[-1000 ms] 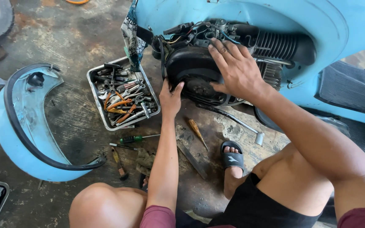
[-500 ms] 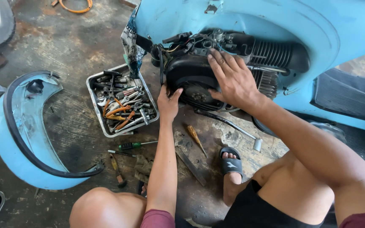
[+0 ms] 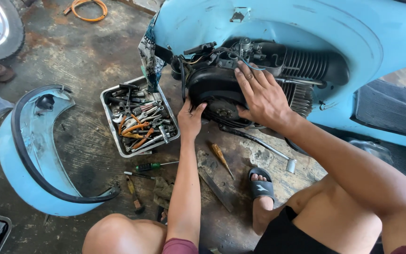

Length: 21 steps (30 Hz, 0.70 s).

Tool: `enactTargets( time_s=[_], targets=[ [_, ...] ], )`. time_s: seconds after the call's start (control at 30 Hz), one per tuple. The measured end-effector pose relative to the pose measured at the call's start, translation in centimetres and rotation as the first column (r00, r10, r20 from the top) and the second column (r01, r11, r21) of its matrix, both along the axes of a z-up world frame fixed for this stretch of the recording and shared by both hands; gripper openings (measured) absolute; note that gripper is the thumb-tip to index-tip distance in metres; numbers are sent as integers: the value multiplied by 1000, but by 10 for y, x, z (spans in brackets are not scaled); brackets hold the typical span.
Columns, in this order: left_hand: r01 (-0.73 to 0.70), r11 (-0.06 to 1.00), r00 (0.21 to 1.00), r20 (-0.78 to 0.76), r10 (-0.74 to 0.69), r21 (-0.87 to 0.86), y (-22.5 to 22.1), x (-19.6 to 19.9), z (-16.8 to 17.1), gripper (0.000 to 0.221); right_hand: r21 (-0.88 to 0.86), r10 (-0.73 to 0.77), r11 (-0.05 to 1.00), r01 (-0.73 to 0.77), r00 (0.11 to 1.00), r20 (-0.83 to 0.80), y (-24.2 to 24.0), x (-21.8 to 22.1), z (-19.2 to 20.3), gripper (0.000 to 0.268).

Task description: The person sits on the floor beside a blue scooter and scrubs a black plastic engine fan cover with a brush, working over its slotted surface. They then align the cover against the engine cooling fan housing and press it into place.

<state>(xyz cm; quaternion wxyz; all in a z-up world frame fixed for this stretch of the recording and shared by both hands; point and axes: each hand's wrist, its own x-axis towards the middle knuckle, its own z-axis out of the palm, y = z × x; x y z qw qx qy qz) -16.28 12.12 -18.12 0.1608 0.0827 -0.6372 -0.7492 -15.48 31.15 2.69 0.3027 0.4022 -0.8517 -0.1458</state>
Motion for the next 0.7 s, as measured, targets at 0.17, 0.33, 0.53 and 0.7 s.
enactTargets(
  time_s=[0.17, 0.33, 0.53, 0.7],
  targets=[
    [-12, 1000, 1000, 29, 12, -23, 0, -2, 2, 67, 0, -8, 1000, 8, 1000, 5, 0, 3, -1, 107],
    [-13, 1000, 1000, 29, 12, 26, 0, -8, 5, 66, 5, -10, 1000, 10, 1000, -9, 1, -1, -2, 108],
    [-12, 990, 999, 32, 8, 143, 1, -20, -22, 61, 11, 3, 1000, -3, 1000, -10, 3, -3, -4, 108],
    [7, 968, 1000, -6, -5, 249, 4, -23, -32, 63, 2, 10, 1000, -10, 1000, -4, 3, -4, -5, 107]
  ],
)
